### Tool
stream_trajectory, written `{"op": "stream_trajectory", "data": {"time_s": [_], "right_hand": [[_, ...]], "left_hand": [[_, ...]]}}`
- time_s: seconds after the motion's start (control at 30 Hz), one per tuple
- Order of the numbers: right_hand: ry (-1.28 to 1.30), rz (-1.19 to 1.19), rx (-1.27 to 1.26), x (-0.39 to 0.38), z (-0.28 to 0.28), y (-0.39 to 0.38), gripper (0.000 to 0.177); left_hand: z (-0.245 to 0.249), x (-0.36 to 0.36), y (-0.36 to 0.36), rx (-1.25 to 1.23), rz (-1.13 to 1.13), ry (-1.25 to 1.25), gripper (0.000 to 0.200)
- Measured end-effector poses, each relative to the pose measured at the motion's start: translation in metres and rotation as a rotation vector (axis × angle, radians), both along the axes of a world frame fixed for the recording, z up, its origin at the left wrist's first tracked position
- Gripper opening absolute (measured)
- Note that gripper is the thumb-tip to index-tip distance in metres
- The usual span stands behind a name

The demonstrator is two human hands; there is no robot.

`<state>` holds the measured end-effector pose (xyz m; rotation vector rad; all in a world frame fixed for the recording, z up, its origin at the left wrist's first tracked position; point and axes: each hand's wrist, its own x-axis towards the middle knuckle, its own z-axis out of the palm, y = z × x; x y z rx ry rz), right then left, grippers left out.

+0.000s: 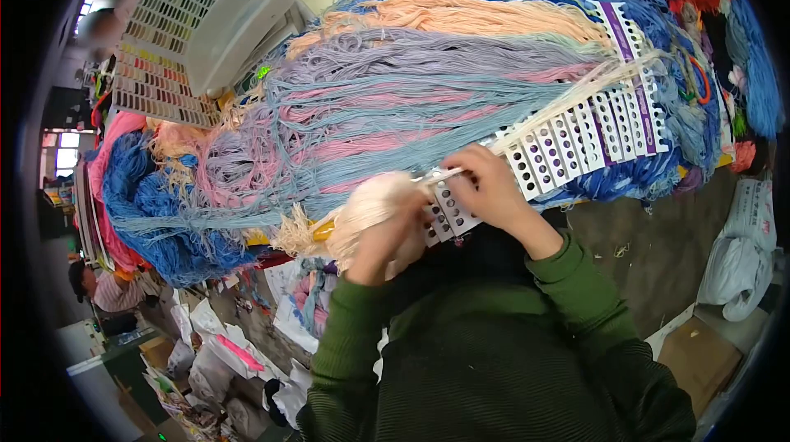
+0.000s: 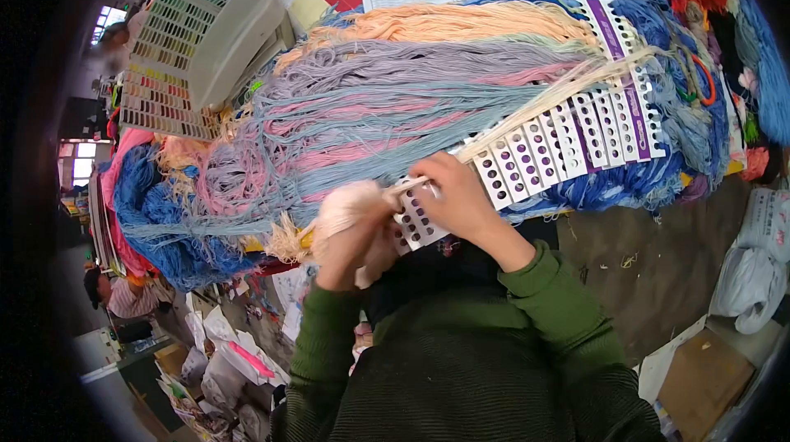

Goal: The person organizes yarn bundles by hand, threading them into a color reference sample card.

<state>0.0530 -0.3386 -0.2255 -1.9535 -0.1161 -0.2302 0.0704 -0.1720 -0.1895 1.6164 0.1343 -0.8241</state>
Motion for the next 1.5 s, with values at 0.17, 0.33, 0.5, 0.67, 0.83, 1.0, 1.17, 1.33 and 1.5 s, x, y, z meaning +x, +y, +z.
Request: {"op": "stream_trajectory", "data": {"time_s": [0.17,0.33,0.5,0.67,0.83,1.0,1.17,1.33,1.5], "right_hand": [[-0.002,-0.012,-0.291,-0.003,0.002,0.011,0.035],[-0.023,-0.036,-0.334,-0.003,-0.001,0.013,0.034],[0.003,-0.011,-0.346,-0.007,0.002,0.016,0.035],[-0.071,-0.036,-0.201,-0.019,0.011,0.024,0.024],[0.328,0.182,0.359,-0.052,0.047,0.041,0.004],[0.624,0.285,0.897,-0.059,0.066,0.05,0.009],[0.648,0.296,1.085,-0.056,0.069,0.043,0.012],[0.66,0.276,0.935,-0.059,0.075,0.041,0.011],[0.638,0.278,0.978,-0.063,0.069,0.045,0.009]], "left_hand": [[0.017,-0.012,0.089,-0.356,0.425,0.292,0.024],[0.066,-0.025,0.252,-0.476,0.701,-0.136,0.03],[0.108,-0.053,0.226,-0.222,0.94,-0.187,0.032],[0.071,-0.083,0.109,-0.75,0.545,0.251,0.044],[0.061,-0.072,0.044,-0.708,0.35,0.19,0.056],[0.058,-0.071,0.032,-0.829,0.235,0.267,0.056],[0.052,-0.077,0.028,-0.772,0.267,0.211,0.047],[0.045,-0.076,0.024,-0.777,0.34,0.276,0.039],[0.047,-0.075,0.02,-0.852,0.295,0.304,0.038]]}}
